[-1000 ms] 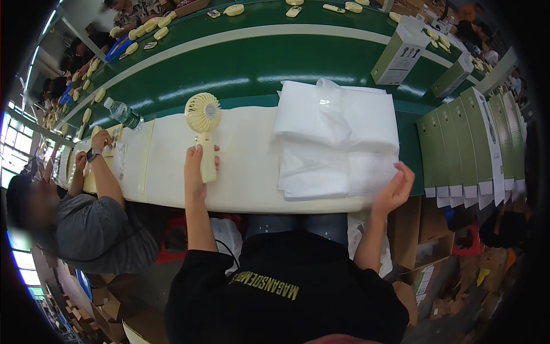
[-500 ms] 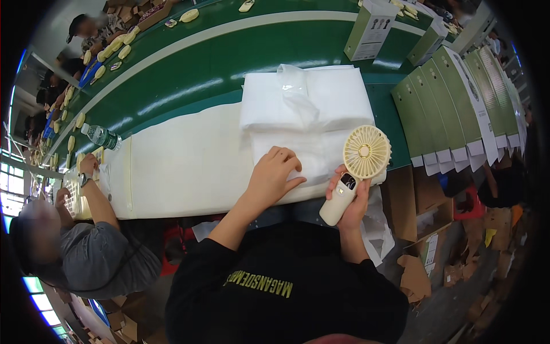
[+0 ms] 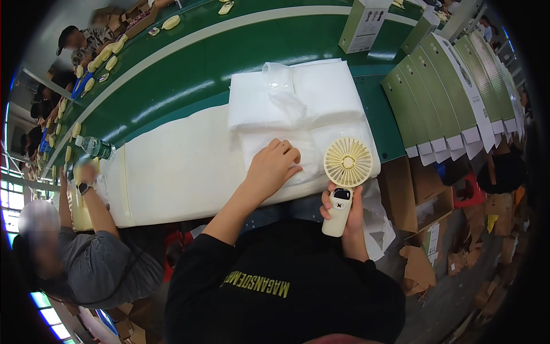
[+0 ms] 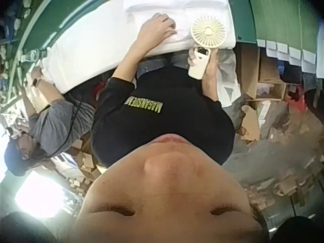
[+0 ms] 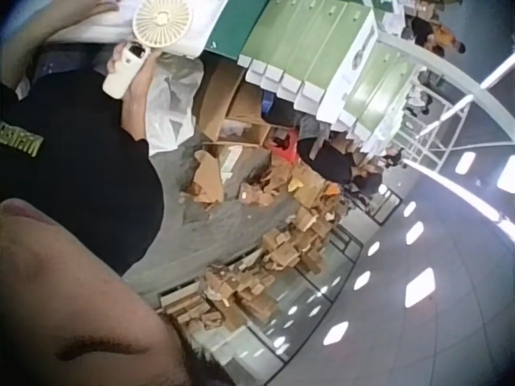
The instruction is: Packaging small handheld fans into boxes with protective foam inserts.
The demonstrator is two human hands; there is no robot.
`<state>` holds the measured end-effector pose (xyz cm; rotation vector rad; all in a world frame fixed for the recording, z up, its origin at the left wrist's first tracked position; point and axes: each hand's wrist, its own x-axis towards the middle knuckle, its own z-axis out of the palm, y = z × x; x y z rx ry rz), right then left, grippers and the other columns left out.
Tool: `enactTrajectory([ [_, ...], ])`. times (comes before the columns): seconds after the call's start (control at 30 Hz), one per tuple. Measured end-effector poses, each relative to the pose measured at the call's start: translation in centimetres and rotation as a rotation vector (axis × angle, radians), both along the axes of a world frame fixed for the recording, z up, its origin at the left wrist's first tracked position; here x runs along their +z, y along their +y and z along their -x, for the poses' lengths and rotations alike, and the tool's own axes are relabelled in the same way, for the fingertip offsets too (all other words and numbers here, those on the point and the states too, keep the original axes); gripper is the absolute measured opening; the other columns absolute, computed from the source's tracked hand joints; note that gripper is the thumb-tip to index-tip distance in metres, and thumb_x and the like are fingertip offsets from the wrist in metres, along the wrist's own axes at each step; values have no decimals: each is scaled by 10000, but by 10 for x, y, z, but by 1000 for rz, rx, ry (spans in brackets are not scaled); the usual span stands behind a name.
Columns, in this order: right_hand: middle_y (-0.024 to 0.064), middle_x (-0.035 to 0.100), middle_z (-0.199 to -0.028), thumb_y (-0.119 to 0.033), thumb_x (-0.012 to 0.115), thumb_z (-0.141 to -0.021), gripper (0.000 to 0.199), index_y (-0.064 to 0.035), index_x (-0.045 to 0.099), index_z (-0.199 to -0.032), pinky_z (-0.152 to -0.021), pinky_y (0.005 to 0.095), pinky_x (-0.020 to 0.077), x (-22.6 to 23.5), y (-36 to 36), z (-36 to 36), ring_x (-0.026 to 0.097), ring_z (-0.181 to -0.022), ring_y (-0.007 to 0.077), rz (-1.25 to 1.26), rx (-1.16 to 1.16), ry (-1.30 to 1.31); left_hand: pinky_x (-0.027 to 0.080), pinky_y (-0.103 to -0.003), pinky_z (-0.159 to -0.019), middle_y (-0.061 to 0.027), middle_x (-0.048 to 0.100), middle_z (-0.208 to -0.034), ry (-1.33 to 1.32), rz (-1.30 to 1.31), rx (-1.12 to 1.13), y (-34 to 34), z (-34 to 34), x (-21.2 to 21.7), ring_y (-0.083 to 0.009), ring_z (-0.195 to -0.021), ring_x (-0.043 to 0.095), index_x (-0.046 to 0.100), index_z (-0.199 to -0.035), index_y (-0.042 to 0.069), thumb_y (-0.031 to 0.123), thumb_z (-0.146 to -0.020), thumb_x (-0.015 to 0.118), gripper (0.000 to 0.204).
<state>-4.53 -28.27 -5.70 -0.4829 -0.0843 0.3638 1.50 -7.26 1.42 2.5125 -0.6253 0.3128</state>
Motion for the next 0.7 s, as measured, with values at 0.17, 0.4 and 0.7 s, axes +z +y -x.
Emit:
enactTrajectory([
  [0.17, 116, 434, -1267, -559, 370, -925, 621, -35, 414, -1255, -520, 306, 460, 1, 3, -2, 519, -835, 218, -68, 142, -107, 461, -318, -705, -48, 573, -777, 116, 104, 16, 9, -8, -2, -224, -814, 539, 599, -812, 59, 128, -827, 614, 72],
  [0.4, 147, 454, -1306, -396, 543, -910, 623, -25, 323, -1358, -588, 320, 495, 20, 50, -24, 568, -966, 259, -15, 178, -118, 443, -323, -666, -93, 557, -722, 587, 668, -13, 16, -16, 3, -238, -715, 530, 582, -789, 43, 126, -882, 528, 136],
  [0.7, 161, 516, -1250, -6, 533, -872, 530, 4, 353, -1371, -856, 292, 457, 62, 44, -44, 557, -1008, 188, 1123, -590, -696, 458, -295, -654, -83, 595, -855, -500, 203, -261, -11, 26, 34, -244, -803, 568, 569, -947, 66, -23, -678, 685, 306],
])
